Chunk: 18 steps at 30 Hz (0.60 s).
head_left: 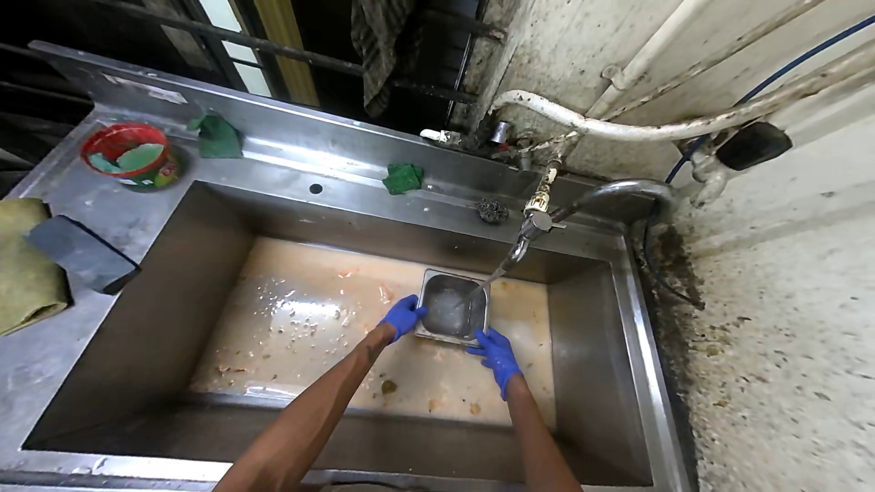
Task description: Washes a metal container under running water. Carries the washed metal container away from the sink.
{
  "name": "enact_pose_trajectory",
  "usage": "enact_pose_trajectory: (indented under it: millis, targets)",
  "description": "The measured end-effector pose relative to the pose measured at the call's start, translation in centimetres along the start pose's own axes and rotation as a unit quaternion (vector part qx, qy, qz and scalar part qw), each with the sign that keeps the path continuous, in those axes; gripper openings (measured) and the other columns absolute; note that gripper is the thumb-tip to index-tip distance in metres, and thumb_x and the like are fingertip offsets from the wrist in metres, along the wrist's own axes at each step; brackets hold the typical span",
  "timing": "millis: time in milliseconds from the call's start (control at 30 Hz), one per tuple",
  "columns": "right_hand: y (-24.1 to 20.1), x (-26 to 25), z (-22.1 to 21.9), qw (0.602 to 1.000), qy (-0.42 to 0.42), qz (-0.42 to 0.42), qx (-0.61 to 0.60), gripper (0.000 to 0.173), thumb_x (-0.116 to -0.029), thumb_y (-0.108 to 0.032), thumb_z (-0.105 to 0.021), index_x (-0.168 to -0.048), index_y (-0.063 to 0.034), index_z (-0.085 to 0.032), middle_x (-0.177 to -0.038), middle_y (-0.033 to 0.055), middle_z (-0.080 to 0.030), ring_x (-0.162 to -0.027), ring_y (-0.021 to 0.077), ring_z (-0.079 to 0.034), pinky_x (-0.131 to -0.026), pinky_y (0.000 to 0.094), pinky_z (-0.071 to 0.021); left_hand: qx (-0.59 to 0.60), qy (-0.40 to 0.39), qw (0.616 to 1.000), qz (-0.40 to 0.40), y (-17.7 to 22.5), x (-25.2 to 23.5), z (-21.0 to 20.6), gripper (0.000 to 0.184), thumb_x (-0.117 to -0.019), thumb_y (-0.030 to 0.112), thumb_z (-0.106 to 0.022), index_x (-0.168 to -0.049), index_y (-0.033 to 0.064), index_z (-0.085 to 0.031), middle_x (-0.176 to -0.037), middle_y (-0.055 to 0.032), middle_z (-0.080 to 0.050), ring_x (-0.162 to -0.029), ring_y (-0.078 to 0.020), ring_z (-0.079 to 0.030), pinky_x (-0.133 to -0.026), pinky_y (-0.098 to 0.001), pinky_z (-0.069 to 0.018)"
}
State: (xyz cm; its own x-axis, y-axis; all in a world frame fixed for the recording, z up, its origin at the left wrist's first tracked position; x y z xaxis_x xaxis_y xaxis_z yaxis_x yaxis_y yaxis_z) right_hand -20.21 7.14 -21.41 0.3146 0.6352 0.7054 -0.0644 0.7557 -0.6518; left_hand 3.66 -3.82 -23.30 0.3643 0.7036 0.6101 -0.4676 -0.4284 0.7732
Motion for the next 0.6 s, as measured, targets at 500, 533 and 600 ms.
enact_pose_trajectory:
  millis: [500, 533, 600]
  targets:
    - [0.0, 0.0, 0.0, 1.0, 0.004, -0.007, -0.004, 0.029, -0.1067, -0.03, -0.059, -0.121, -0.0049, -0.065, -0.111, 0.0155, -0.074, -0.102, 0.0285, -0.072, -0.083, 0.0492, -0.0578, -0.015, 0.005, 1.0, 0.01, 0.0, 0.2, 0.1, 0.03, -0.1062, 0.028, -0.057, -0.113, -0.0009, -0.062, -0.104, -0.0226, -0.065, -0.094, -0.0344, -0.065, -0.086, -0.0542, -0.0532]
    - [0.1, 0.0, 0.0, 1.0, 0.004, -0.006, -0.001, 0.029, -0.1067, -0.03, -0.059, -0.121, -0.0048, -0.065, -0.112, 0.0156, -0.074, -0.103, 0.0287, -0.072, -0.083, 0.0494, -0.0578, -0.011, 0.003, 1.0, 0.006, -0.5, -0.5, 0.0, 0.03, -0.1057, 0.028, -0.058, -0.112, -0.001, -0.062, -0.103, -0.0223, -0.065, -0.094, -0.0341, -0.065, -0.085, -0.054, -0.0535]
    - [0.0, 0.0, 0.0, 1.0, 0.007, -0.001, 0.0, 0.029, -0.1067, -0.029, -0.059, -0.12, -0.0042, -0.065, -0.111, 0.0161, -0.074, -0.102, 0.0291, -0.073, -0.081, 0.0493, -0.058, -0.003, 0.0, 1.0, 0.002, -0.9, -0.9, -0.1, 0.03, -0.1058, 0.027, -0.058, -0.112, -0.0017, -0.061, -0.103, -0.0223, -0.064, -0.094, -0.0338, -0.064, -0.085, -0.0538, -0.0532]
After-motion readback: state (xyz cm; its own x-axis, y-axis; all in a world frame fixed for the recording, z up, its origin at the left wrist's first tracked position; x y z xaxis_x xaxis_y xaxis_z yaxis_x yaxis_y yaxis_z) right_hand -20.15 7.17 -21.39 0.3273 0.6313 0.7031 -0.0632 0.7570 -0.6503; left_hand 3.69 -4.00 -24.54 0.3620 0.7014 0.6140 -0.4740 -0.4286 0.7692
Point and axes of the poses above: each hand's wrist, its own x-axis away from the middle knuckle, its own z-axis out of the back of the hand, y = z × x, the point moved 9 cm from there along -x, towards the middle knuckle
